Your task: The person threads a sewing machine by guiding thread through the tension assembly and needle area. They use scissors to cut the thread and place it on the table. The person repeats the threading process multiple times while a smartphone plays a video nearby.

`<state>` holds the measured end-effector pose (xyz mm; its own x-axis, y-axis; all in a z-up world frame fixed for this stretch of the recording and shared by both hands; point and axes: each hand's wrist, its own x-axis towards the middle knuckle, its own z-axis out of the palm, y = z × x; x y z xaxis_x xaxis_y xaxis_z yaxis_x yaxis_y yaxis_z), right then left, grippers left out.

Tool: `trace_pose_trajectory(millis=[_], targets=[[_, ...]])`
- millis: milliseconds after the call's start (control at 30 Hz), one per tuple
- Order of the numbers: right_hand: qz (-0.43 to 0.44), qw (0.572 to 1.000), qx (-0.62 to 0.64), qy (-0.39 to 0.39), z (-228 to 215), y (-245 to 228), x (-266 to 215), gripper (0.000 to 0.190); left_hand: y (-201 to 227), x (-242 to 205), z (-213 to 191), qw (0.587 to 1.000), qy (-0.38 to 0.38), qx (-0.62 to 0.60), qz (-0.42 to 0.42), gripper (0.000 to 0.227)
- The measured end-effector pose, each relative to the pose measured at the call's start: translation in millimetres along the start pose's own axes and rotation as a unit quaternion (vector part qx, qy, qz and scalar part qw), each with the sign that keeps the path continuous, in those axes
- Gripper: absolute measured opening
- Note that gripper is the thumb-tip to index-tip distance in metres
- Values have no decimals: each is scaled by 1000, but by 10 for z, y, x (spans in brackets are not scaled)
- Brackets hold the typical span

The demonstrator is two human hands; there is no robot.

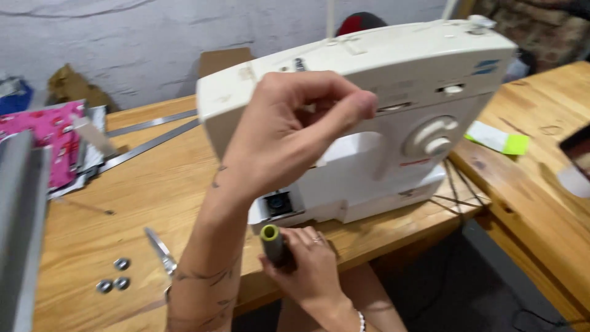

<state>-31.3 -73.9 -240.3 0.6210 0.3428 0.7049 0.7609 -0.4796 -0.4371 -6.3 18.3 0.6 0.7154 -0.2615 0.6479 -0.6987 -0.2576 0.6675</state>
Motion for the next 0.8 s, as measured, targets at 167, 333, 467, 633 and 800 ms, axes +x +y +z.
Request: trace_pose_trajectory(millis=[167,333,467,633,800], targets=[[33,999,4,5,45,11,-66,45,149,-125,-190,998,-18,-42,-37,25],[6,999,16,40,7,9,-67,47,263,-240,-397,999,-33,-34,0,14],[5,999,-20,38,22,60,-107,46,211,-257,-464,999,37,-35,1,16],[170,974,136,-62,-285,171,39,82,167,-235,-492,988,141,-60,17,25],[-22,964,-5,263,-1202,39,918,36,232,-277,-436,998,51,-28,39,22]])
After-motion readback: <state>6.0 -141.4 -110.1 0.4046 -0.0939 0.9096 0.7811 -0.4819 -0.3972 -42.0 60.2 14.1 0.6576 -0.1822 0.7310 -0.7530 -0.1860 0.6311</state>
